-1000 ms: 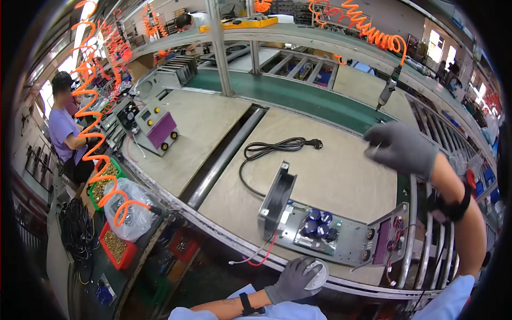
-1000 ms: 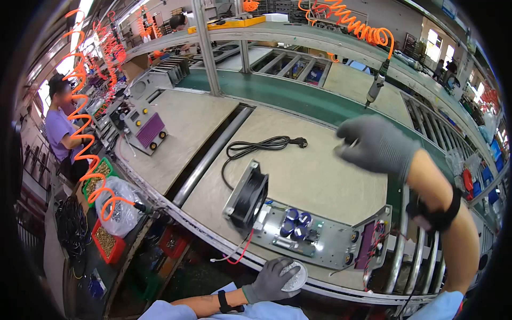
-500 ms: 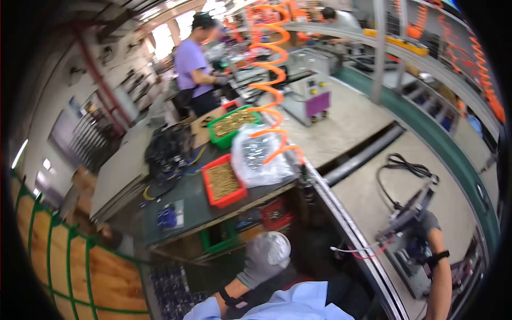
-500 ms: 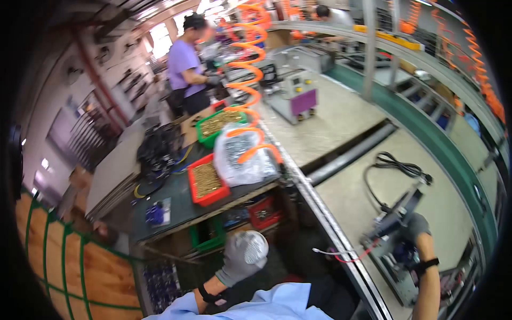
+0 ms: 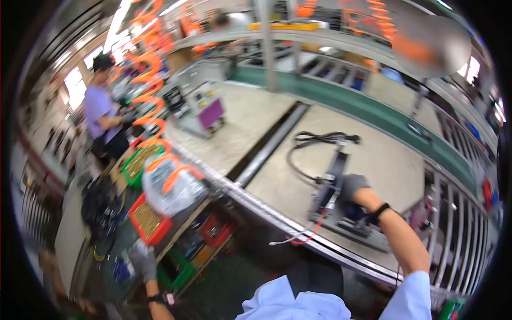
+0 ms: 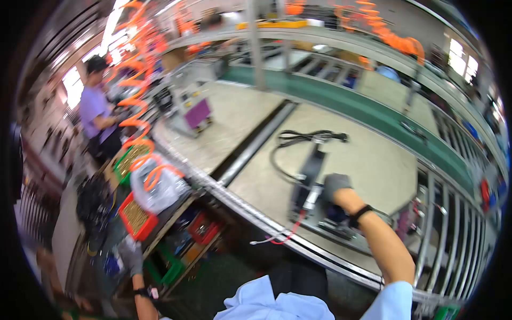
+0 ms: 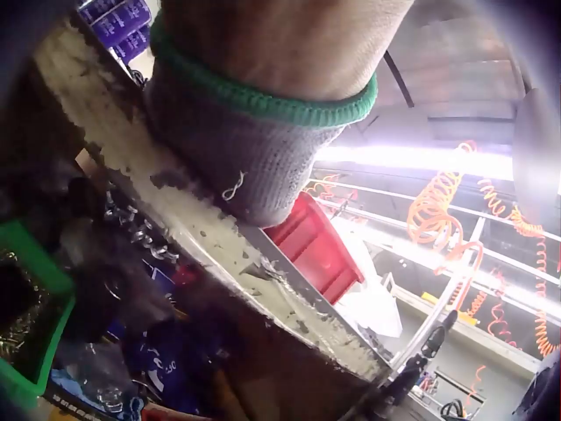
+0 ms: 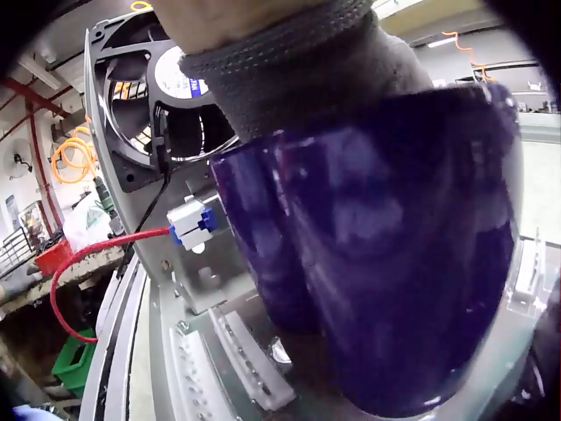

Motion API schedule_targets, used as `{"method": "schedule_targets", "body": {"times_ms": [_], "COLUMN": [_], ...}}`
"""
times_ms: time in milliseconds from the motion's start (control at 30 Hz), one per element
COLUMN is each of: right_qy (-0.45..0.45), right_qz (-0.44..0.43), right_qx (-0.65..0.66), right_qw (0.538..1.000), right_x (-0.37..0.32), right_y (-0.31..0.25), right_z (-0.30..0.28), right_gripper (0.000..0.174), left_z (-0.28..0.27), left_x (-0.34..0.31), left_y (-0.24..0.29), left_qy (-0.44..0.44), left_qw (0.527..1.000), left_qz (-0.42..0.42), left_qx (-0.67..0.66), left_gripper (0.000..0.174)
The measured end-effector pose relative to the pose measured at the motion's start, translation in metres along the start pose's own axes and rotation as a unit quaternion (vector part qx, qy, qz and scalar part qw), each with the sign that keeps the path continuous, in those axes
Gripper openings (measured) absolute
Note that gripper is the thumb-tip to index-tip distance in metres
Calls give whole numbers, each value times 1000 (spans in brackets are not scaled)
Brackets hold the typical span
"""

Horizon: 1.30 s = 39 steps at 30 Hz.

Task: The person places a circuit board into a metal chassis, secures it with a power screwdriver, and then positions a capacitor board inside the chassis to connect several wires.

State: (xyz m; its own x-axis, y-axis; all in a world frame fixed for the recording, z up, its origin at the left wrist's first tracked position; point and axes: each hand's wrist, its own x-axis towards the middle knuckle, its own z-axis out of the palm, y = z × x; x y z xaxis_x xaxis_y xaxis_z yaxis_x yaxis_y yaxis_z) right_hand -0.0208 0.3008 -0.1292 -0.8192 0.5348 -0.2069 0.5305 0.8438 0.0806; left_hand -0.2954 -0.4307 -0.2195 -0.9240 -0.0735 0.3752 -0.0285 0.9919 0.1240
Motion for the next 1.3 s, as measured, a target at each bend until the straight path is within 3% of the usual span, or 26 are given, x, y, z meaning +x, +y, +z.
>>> {"method": "schedule_targets", "body": {"times_ms": [100, 167, 233, 300, 367, 433, 500, 567, 700, 767, 833, 967, 1100, 1200, 1300], "right_qy": [-6, -2, 35, 34, -2, -2, 24, 37, 55, 63, 85, 75, 84, 66, 70], "right_qz": [15, 19, 40, 38, 9, 16, 46, 76, 106, 109, 105, 110, 125, 142, 144], "right_qx": [27, 46, 101, 161, 223, 255, 280, 279, 309, 319, 309, 306, 299, 320, 340], "right_qw": [999, 999, 993, 986, 975, 967, 959, 956, 944, 939, 941, 943, 942, 934, 927], "right_x": [-2, -3, -4, -12, -25, -25, -28, -34, -50, -51, -44, -43, -40, -44, -41], "right_y": [-4, 7, 23, 33, 40, 44, 41, 39, 37, 37, 39, 41, 43, 45, 40], "right_z": [-11, -17, -24, -35, -51, -43, -36, -34, -29, -28, -19, -30, -35, -44, -42], "right_gripper": [31, 27, 27, 27, 28, 33, 36, 37, 34, 34, 33, 32, 32, 33, 34], "left_z": [3, -35, -39, -45, -47, -48, -84, -66, -62, -54, -17, 26, 19, -6, 0], "left_x": [-8, -24, -37, -63, -84, -104, -125, -125, -113, -109, -109, -99, -96, -100, -106], "left_y": [11, 43, 55, 90, 139, 204, 292, 354, 471, 517, 551, 582, 585, 590, 586], "left_qy": [64, 67, 156, 274, 319, 109, -91, -91, -157, -155, -385, -183, -120, -125, -294], "left_qw": [997, 997, 985, 960, 924, 924, 865, 807, 730, 744, 600, 603, 623, 614, 574], "left_qz": [-32, -24, -9, 48, 193, 218, 275, 404, 525, 555, 423, 658, 713, 719, 643], "left_qx": [4, 34, 71, 24, -83, -293, -409, -421, -409, -338, -559, -412, -299, -299, -413], "left_gripper": [83, 83, 76, 66, 57, 55, 43, 36, 34, 33, 32, 33, 40, 41, 37]}}
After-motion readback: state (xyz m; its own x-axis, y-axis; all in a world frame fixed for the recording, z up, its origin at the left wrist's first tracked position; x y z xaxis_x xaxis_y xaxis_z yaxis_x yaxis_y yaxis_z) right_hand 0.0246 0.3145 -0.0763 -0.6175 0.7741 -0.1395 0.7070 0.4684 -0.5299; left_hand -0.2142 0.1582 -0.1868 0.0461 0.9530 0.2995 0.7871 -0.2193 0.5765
